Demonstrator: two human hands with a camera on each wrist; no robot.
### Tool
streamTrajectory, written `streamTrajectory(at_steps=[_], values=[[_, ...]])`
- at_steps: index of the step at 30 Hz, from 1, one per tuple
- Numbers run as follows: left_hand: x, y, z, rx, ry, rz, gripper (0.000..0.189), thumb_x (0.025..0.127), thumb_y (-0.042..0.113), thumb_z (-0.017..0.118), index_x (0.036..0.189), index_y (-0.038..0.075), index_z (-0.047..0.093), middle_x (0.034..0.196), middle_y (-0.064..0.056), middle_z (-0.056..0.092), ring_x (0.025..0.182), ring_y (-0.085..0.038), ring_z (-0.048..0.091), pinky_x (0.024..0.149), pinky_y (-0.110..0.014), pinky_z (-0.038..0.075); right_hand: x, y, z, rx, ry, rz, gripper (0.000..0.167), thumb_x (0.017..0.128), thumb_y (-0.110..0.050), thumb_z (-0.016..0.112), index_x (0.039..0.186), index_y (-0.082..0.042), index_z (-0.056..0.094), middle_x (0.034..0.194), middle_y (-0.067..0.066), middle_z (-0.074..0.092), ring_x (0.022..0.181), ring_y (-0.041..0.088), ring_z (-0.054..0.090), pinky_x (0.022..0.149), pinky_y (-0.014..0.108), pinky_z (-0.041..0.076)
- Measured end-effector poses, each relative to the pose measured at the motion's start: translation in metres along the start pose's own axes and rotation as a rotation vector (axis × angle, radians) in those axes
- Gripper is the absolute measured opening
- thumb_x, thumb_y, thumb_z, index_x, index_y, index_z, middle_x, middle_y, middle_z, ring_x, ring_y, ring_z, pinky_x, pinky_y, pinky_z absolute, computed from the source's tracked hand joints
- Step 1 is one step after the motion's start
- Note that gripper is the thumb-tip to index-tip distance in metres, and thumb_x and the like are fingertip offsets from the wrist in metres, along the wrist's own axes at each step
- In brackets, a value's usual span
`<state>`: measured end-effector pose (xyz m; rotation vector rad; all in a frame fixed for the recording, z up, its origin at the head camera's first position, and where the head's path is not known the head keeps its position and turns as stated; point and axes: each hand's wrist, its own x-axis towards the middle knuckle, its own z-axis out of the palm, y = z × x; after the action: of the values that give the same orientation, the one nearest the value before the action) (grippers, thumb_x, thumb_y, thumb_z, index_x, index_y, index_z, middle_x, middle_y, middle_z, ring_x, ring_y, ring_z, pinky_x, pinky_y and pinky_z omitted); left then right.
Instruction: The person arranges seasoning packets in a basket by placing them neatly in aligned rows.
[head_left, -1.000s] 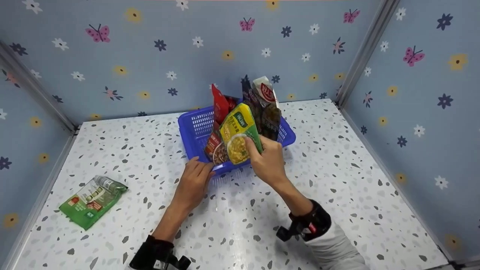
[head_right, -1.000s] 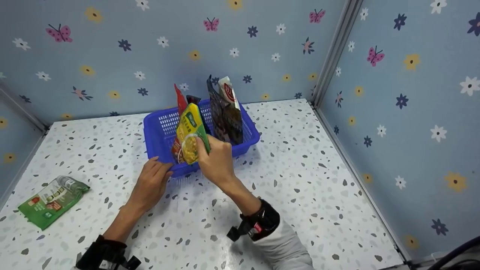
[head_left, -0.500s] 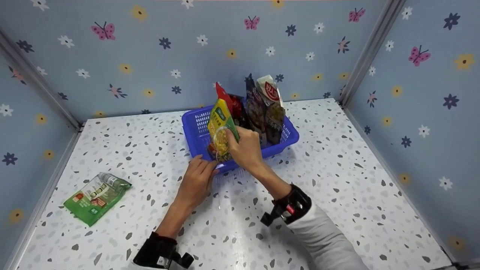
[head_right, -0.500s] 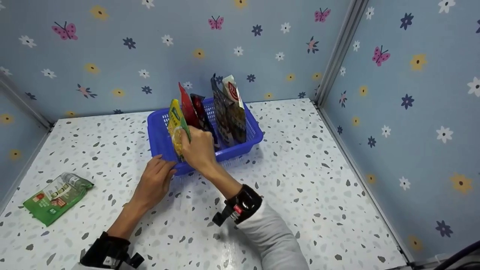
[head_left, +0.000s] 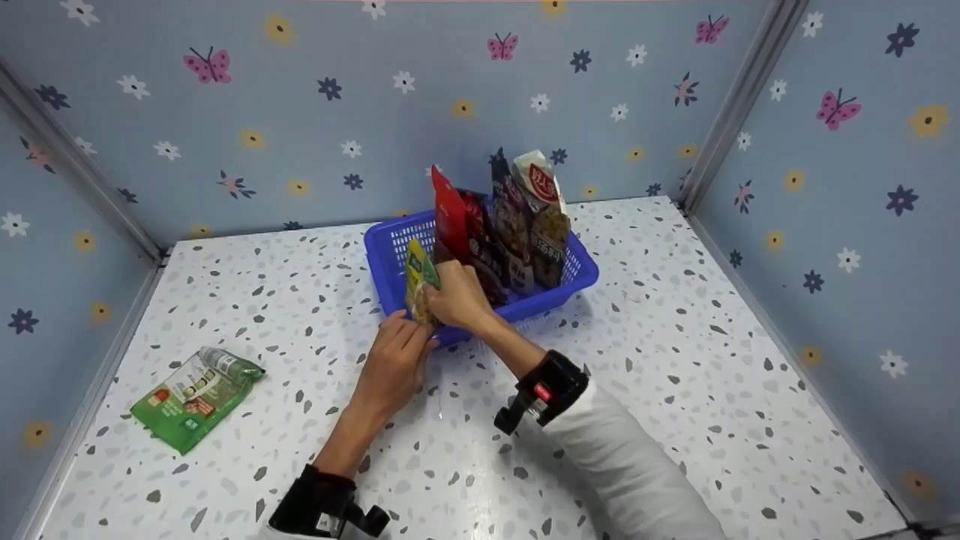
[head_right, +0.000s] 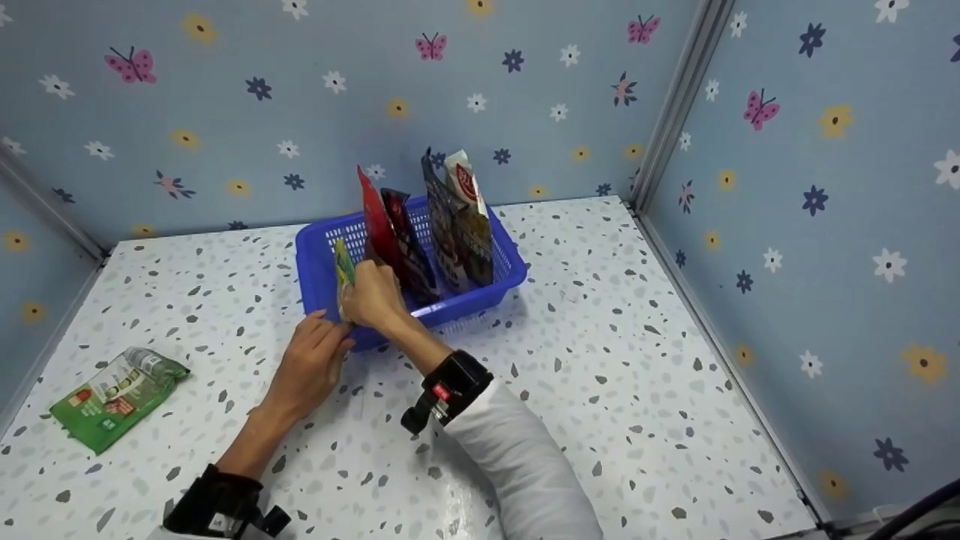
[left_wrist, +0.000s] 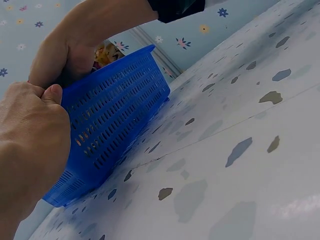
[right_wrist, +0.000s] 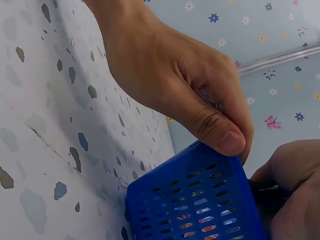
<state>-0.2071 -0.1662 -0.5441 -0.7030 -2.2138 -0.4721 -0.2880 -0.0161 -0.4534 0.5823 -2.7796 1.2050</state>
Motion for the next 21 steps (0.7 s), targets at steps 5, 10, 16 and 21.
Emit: streamTrajectory(at_steps=[5,10,16,21], values=[[0.0,0.001,0.0,-0.015,-0.008,-0.007,0.011,0.106,0.011,0.077,0.111,0.001,0.074,0.097,-0.012,0.074,0.1,-0.031,0.071,0.121,-0.05,0.054,0.003,0.002,0.003,-0.12,-0.055,0.068,0.01,0.103,-0.006,0.073,0.095,0.0,0.076,0.084,0.009,0.079,0.07,0.017,0.065,0.06,0.029,0.049],[0.0,0.001,-0.001,-0.017,-0.021,-0.022,0.013,0.107,0.011,0.075,0.115,0.001,0.075,0.099,-0.012,0.076,0.102,-0.031,0.071,0.123,-0.05,0.053,0.001,0.003,0.003,-0.231,-0.071,0.074,0.036,0.096,-0.003,0.076,0.076,-0.015,0.049,0.067,-0.004,0.043,0.06,0.015,0.044,0.055,0.031,0.039],[-0.001,0.001,-0.001,-0.024,-0.025,-0.023,0.011,0.108,0.011,0.074,0.113,0.002,0.073,0.097,-0.012,0.074,0.1,-0.031,0.07,0.124,-0.051,0.053,-0.001,0.003,0.002,-0.315,-0.039,0.082,0.035,0.097,-0.002,0.075,0.076,-0.015,0.051,0.068,0.0,0.053,0.062,0.017,0.05,0.056,0.034,0.042],[-0.001,0.0,-0.001,-0.029,-0.019,-0.018,0.011,0.108,0.011,0.074,0.113,0.001,0.073,0.098,-0.012,0.075,0.1,-0.032,0.07,0.123,-0.052,0.054,0.005,0.015,0.009,-0.361,-0.027,0.067,0.01,0.096,0.0,0.072,0.089,-0.007,0.069,0.087,0.012,0.08,0.074,0.023,0.073,0.061,0.039,0.057]])
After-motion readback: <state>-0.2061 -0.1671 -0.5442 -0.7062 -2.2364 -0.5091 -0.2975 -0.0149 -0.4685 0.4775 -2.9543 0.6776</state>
